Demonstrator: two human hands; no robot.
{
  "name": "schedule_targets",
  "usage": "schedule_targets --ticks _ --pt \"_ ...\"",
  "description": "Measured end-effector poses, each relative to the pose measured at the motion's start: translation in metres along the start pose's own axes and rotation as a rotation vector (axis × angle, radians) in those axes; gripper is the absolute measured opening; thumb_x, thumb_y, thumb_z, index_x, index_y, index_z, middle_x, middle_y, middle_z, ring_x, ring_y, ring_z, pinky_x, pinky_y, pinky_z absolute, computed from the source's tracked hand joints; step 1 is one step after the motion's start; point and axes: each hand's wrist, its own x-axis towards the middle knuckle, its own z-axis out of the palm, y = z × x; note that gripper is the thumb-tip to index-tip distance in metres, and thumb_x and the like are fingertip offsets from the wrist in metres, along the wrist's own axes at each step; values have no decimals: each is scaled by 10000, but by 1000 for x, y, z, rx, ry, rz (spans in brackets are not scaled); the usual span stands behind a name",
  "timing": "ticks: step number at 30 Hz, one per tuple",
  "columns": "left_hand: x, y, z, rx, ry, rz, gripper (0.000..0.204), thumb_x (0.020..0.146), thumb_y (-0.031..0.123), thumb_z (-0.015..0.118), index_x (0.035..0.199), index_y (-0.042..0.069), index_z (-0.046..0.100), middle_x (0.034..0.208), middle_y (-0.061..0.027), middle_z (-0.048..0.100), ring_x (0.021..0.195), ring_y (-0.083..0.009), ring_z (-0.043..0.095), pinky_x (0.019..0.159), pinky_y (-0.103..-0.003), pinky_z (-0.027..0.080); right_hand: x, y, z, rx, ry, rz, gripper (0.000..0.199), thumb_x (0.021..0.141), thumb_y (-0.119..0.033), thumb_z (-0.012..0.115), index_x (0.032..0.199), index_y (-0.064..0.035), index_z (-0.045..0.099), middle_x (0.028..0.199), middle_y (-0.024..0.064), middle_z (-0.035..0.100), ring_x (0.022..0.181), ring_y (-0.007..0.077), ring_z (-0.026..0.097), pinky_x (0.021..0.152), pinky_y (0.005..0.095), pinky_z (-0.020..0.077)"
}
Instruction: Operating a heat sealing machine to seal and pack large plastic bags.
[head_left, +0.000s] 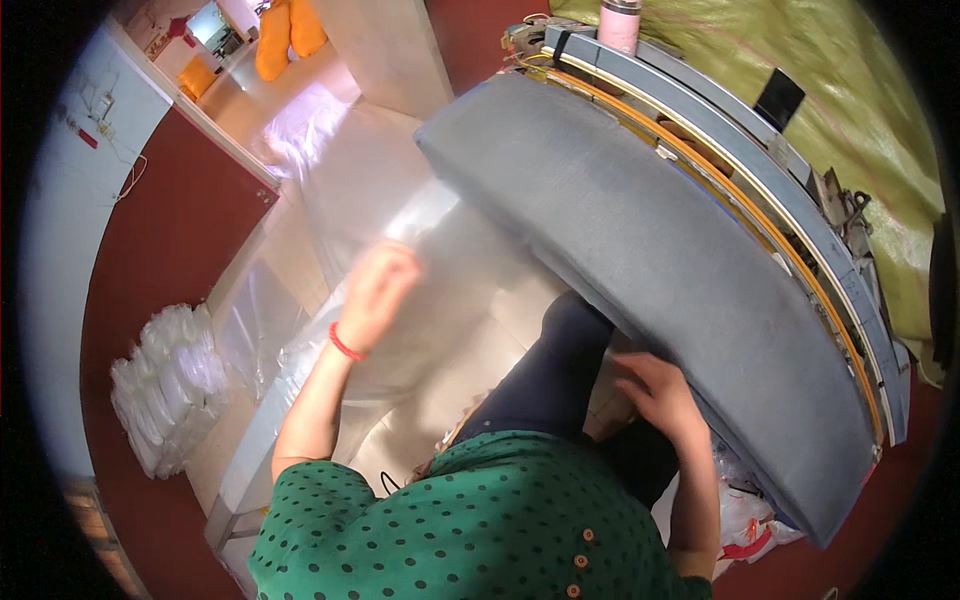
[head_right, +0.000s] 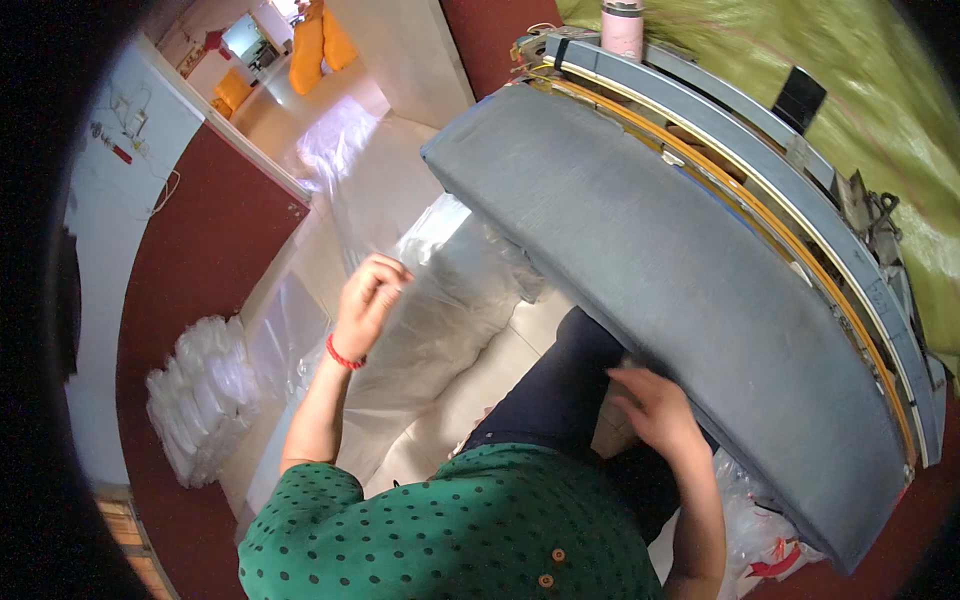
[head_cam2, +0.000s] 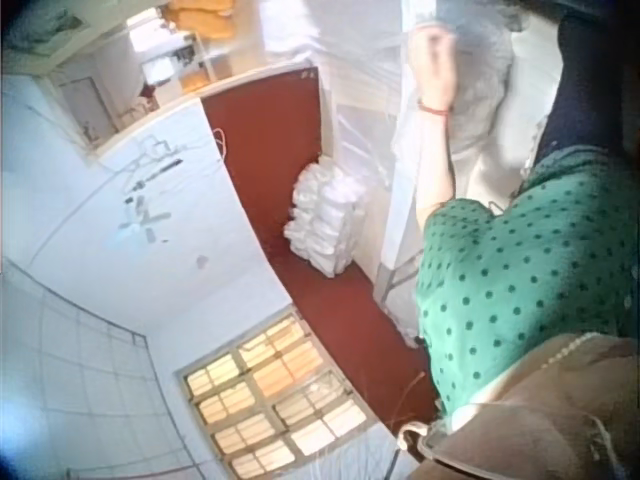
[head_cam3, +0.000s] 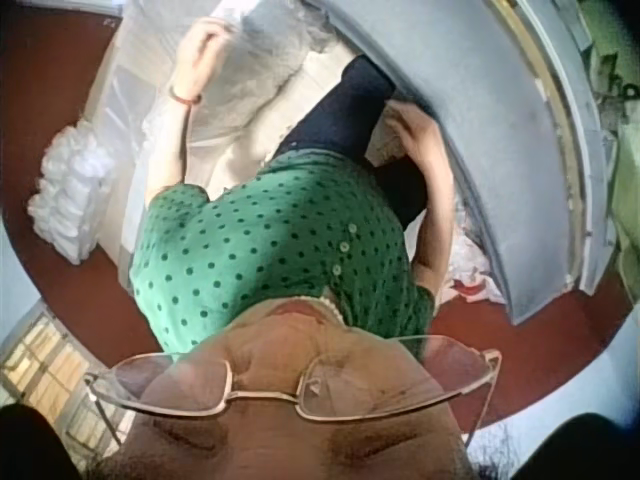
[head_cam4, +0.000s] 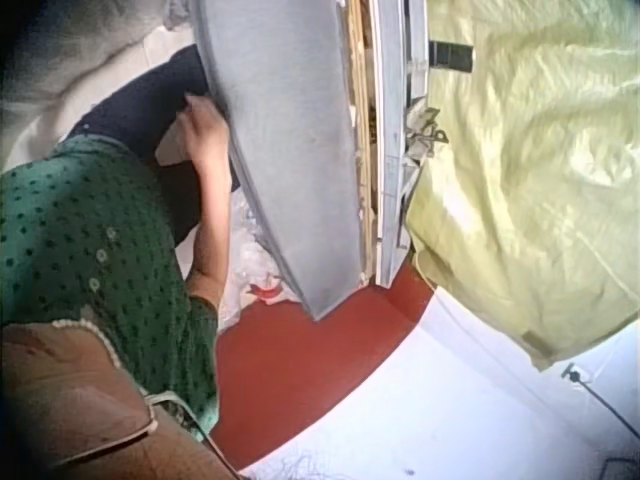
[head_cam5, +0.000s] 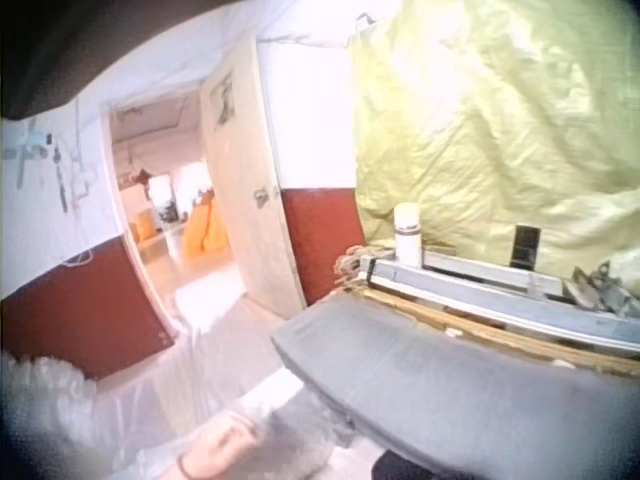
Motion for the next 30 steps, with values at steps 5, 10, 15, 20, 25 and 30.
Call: schedule_targets --ticks 5,10,15,20,25,30 --pt "31 90 40 -111 -272 296 79 737 -13 535 809 18 531 831 -111 529 796 -283 522 693 -336 431 70 -84 13 301 275 -428 308 713 -85 633 1002 -16 551 1002 118 572 952 275 537 828 343 426" --pt "55 125 57 -59 -320 494 127 695 -30 620 755 34 529 762 -66 516 674 -188 516 578 -267 413 71 -71 4 607 241 -456 87 689 -24 646 703 4 564 768 65 564 699 156 547 619 265 458" --pt "51 108 68 289 -211 685 222 545 -61 643 708 38 529 717 -66 523 570 -197 521 449 -269 423 36 -57 -17 550 331 -332 90 685 8 654 690 9 564 751 66 560 699 136 548 590 239 451" --pt "49 114 80 313 -124 728 228 523 -58 633 705 40 536 690 -57 523 556 -189 517 448 -269 419 27 -45 -13 692 370 -360 79 695 35 626 702 1 555 750 54 561 686 111 539 584 221 441" --pt "54 122 77 329 9 819 238 513 -80 617 707 34 541 685 -62 531 549 -191 515 443 -267 413 27 -48 -8 907 31 102 224 760 -44 620 960 -11 525 692 16 537 594 61 498 554 207 411" --pt "61 110 67 380 180 769 221 542 -119 616 697 14 531 691 -82 536 541 -192 509 449 -262 413 27 -36 3 845 -210 117 210 747 -83 651 924 4 578 616 -5 525 604 55 500 560 203 410"
